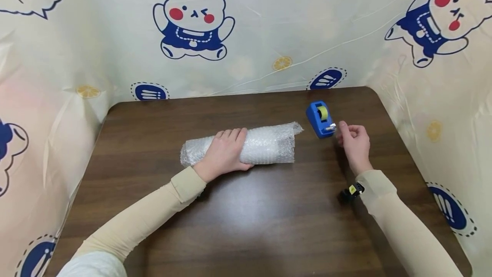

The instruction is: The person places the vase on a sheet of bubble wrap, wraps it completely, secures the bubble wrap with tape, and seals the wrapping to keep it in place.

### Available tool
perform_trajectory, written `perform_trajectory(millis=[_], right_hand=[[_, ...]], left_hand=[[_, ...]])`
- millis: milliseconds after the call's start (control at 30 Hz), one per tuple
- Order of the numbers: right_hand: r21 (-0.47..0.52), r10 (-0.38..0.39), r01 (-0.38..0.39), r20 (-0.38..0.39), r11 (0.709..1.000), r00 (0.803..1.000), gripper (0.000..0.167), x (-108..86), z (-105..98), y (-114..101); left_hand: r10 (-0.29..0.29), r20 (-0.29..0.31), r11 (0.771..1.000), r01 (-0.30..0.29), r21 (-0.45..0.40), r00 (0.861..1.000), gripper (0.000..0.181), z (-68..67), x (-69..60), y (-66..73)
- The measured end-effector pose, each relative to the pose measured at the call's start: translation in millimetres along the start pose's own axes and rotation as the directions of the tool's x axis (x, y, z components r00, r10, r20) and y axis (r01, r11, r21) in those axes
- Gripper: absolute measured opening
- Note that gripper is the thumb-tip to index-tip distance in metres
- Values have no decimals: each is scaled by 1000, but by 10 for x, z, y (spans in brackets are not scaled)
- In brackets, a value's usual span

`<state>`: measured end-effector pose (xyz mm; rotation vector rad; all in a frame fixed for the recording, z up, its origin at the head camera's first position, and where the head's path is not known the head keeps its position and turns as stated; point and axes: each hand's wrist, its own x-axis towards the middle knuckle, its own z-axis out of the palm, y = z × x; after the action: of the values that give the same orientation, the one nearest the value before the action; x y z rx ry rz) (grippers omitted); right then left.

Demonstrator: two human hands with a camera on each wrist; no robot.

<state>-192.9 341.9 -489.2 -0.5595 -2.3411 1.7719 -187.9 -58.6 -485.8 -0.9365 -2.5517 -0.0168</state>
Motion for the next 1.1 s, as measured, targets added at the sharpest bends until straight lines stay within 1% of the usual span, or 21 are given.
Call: perform_trajectory(millis=[67,133,167,233,333,400,467,567,667,733,833,967,1033,1100], right_hand=[[-5,21,-21,99,1000,995,32,62,-49,2],[-54,16,-6,171,999,985,41,122,-82,2],[-104,6,15,195,994,981,46,148,-88,-3],[-208,-8,55,222,977,975,53,191,-86,-29],[-304,1,75,243,950,970,61,234,-56,-96],[-340,19,76,268,937,963,65,257,-31,-145],[-351,40,68,292,934,956,66,274,-13,-180],[-334,52,50,293,941,955,61,284,1,-204],[-316,49,36,257,948,965,55,263,10,-210],[-327,53,30,241,945,969,54,239,18,-218],[-387,70,30,242,922,968,56,217,23,-233],[-478,99,45,271,877,957,58,218,13,-259],[-503,111,54,292,863,950,59,224,9,-269],[-515,114,59,299,855,947,60,226,0,-263]], left_hand=[[-2,4,1000,2,-3,1000,104,1,5,3],[-5,8,1000,5,-5,1000,104,-3,5,5],[-7,9,1000,7,-5,1000,104,-5,4,4],[-11,10,1000,11,-7,1000,104,-8,2,3],[-13,6,1000,13,-8,1000,104,-9,1,0],[-14,5,1000,14,-9,1000,104,-6,1,0],[-14,5,1000,14,-9,1000,104,-1,1,0],[-10,11,1000,10,-9,1000,104,4,0,4],[-6,16,1000,6,-7,1000,104,9,-2,7],[-6,17,1000,6,-5,1000,103,9,-4,7],[-9,14,1000,9,1,1000,103,7,-3,6],[-7,5,1000,7,-7,1000,102,3,-1,6],[-5,2,1000,5,-6,1000,102,2,-2,6],[-6,1,1000,6,-3,1000,102,3,0,10]])
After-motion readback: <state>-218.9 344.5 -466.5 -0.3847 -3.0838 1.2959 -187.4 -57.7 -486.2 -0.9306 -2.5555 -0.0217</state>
